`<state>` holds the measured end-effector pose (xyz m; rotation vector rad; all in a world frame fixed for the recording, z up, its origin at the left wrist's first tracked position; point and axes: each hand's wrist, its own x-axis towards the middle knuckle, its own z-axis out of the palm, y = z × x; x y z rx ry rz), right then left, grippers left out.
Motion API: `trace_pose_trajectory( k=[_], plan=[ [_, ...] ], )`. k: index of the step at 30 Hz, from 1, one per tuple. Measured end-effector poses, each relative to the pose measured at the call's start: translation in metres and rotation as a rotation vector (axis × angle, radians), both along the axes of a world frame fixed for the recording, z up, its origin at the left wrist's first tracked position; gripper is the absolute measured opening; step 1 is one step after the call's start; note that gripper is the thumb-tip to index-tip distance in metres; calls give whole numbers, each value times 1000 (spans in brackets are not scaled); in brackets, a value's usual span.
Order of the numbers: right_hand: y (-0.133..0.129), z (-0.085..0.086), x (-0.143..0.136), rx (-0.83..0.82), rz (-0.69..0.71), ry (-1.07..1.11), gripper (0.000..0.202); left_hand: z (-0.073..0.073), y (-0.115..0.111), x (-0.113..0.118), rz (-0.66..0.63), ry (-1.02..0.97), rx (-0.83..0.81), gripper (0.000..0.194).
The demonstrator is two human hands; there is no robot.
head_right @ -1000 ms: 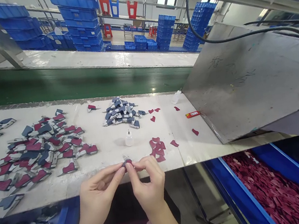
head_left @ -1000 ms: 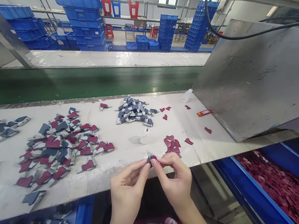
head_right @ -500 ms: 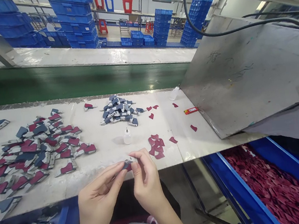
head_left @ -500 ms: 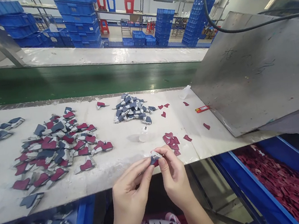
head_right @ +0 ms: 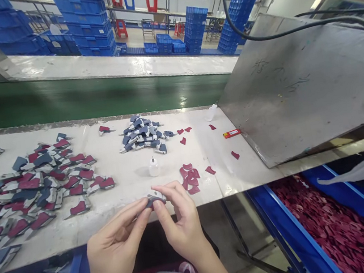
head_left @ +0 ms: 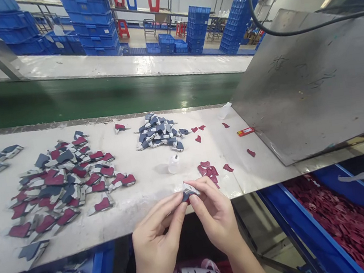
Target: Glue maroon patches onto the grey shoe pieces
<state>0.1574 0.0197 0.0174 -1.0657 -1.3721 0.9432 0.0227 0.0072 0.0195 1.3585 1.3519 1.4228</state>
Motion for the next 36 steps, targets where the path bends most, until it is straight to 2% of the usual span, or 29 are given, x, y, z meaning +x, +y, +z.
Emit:
trace_pose_trajectory(
  k=[8,15,17,20,24,27,31,36],
  plan=[
    [-1,4,-8,2,-56,55,17,-1,-3,2,42,92,100,14],
    [3,-6,-3,9,39,-60,35,-4,-1,-1,68,51,44,16],
    [4,-7,-5,8,20,-50,31,-6,-1,-3,57,62,34,18],
    [5,-8,-11,-53,-34,23,18,-10,-2,-5,47,101,42,20],
    [7,-11,-15,-189,-41,92,19,-19,-3,-9,1,131,56,21],
    [10,-17,-15,-268,-11,150,24,-25,-3,-12,-3,74,21,21],
    [15,-18,-14,-354,48,214,33,-24,1,-15,11,-27,-77,21],
    [16,-7,-15,-251,106,87,45,-20,5,-18,19,-170,-211,30]
  ],
)
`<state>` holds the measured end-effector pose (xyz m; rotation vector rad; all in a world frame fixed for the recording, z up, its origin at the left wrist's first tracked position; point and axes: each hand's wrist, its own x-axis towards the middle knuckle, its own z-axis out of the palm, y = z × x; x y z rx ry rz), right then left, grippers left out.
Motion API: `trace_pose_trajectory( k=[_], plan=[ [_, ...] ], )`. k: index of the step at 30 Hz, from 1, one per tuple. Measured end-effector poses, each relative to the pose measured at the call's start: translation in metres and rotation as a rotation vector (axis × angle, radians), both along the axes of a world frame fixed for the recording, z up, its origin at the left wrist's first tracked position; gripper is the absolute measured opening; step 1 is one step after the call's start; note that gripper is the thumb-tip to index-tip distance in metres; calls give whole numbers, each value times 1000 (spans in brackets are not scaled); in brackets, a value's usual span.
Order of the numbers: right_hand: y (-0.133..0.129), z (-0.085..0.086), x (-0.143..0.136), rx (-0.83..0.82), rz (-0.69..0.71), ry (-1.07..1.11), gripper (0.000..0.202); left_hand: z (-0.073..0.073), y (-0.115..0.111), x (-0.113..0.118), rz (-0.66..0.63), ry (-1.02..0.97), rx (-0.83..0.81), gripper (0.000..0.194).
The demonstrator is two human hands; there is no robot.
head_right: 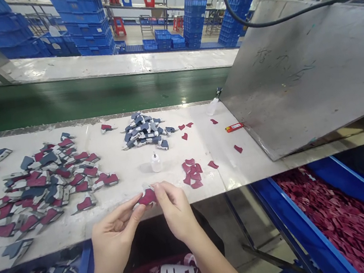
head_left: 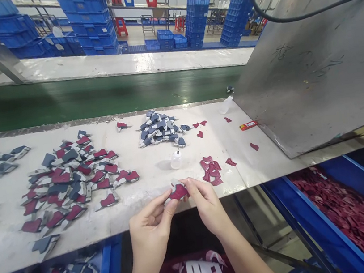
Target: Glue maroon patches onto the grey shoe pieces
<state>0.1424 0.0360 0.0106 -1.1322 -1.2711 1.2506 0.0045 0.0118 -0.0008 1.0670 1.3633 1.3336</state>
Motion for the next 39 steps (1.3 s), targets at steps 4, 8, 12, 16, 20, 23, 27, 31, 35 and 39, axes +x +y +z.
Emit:
trace_pose_trajectory(
  k=[4,8,12,16,20,23,27,31,35,39],
  plan=[
    [-2,4,-1,38,0,-71,40,3,0,0,-13,-56,-52,32],
    [-5,2,-3,57,-2,-158,29,8,1,1,-30,-111,-96,32],
    [-5,-2,-3,73,-41,-177,27,6,0,2,-47,-119,-102,31],
    [-2,-6,-1,14,-11,-15,25,-8,-4,3,-69,-20,-48,31],
    [-1,-7,-7,-17,15,75,20,-20,-4,-5,-48,85,54,26],
    [-2,-5,-18,50,-15,-40,21,-21,1,-20,-58,121,108,20],
    [0,-4,-29,185,-17,-184,19,-15,10,-44,-86,248,167,14],
    [5,-9,-30,308,-13,-205,20,-9,15,-54,-153,260,186,9],
    [5,-17,-28,359,-91,-151,19,-7,13,-47,-187,259,223,6],
    [5,-23,-26,381,-138,-147,18,-10,11,-38,-200,378,301,11]
  ],
)
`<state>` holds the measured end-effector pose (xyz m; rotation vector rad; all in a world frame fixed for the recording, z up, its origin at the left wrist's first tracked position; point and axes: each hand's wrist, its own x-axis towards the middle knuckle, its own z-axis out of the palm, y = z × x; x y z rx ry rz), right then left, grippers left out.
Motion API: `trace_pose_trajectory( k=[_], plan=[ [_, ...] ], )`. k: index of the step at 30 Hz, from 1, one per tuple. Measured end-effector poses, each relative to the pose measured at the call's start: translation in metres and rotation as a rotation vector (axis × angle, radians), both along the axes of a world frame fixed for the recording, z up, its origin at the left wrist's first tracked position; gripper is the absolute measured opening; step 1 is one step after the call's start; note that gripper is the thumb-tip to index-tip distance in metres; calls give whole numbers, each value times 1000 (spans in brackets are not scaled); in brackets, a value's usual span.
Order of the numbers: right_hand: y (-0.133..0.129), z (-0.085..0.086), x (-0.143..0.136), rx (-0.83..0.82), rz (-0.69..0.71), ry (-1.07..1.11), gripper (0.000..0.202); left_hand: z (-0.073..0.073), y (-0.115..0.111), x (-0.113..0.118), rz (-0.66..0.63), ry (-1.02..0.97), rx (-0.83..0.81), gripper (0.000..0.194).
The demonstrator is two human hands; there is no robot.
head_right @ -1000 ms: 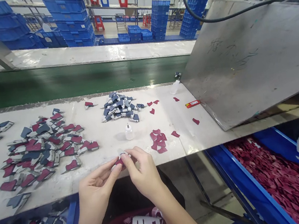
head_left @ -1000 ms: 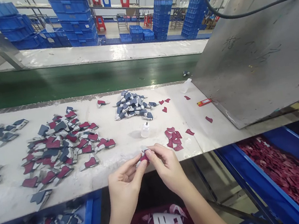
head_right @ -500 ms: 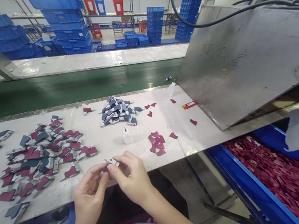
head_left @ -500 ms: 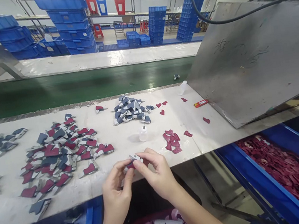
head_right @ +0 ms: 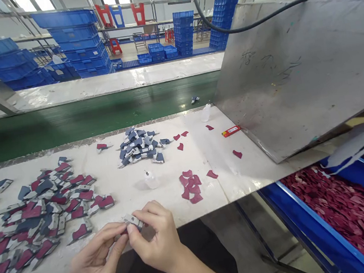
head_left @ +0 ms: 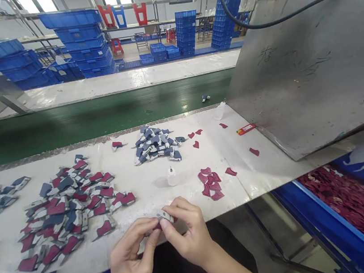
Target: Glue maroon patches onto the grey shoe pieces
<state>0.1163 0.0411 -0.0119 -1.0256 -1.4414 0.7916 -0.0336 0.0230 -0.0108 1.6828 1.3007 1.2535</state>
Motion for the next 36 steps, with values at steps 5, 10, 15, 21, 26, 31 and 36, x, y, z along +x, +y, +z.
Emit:
trace_pose_trajectory(
  k=[5,10,15,21,26,31,36],
  plan=[
    [3,-9,3,51,0,-50,19,6,19,-19,-48,354,239,19],
    [15,-19,20,154,-210,-126,23,34,76,-81,271,814,449,19],
    [33,-22,33,111,-288,-259,24,53,134,-85,454,1072,488,35],
    [45,-28,33,84,-170,-414,38,26,187,11,-119,1032,515,22],
    [45,-34,35,90,-92,-447,41,9,219,42,-263,1153,584,22],
    [48,-34,32,97,-71,-419,43,3,224,40,-277,1080,587,20],
    [48,-34,32,116,-74,-385,42,-1,220,42,-253,979,528,20]
  ],
)
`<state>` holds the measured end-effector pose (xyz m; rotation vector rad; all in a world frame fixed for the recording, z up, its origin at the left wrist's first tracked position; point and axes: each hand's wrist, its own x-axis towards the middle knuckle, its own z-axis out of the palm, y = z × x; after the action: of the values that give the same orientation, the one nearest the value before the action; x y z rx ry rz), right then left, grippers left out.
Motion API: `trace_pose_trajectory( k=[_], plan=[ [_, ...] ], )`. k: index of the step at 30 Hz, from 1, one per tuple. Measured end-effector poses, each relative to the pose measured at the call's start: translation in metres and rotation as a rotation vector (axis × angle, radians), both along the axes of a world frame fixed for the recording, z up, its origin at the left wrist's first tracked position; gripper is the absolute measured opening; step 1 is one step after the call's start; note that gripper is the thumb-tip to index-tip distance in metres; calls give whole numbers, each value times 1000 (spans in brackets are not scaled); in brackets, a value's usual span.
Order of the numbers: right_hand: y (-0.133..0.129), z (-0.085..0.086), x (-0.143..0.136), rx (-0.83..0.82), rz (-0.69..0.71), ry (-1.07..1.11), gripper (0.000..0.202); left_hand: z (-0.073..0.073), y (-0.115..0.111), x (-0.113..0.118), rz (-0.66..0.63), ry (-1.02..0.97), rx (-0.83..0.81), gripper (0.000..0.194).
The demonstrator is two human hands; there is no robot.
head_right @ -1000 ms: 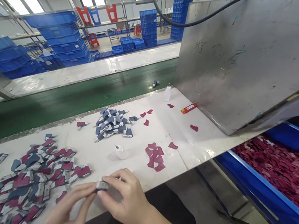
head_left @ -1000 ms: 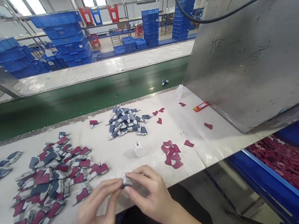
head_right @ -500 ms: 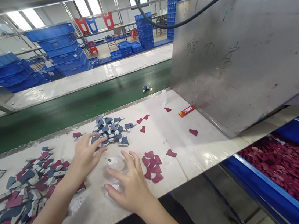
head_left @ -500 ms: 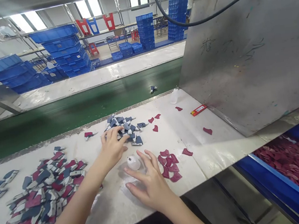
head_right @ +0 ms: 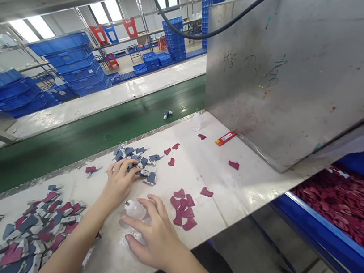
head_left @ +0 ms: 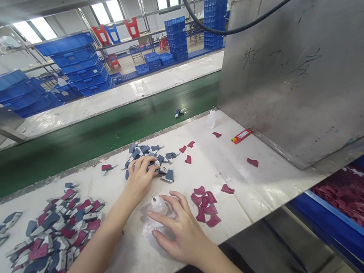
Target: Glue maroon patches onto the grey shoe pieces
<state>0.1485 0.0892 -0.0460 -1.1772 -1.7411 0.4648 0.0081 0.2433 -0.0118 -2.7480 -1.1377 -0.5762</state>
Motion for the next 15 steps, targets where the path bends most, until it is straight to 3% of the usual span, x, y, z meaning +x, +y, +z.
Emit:
trace_pose_trajectory(
  k=[3,7,15],
  plan=[
    [-3,2,2,75,12,57,38,6,-7,-1,39,-170,-75,22],
    [-7,6,5,186,64,111,38,21,-25,-6,-32,-379,-189,29],
    [-12,-3,7,342,63,116,62,29,-50,-20,-92,-597,-301,25]
  ],
)
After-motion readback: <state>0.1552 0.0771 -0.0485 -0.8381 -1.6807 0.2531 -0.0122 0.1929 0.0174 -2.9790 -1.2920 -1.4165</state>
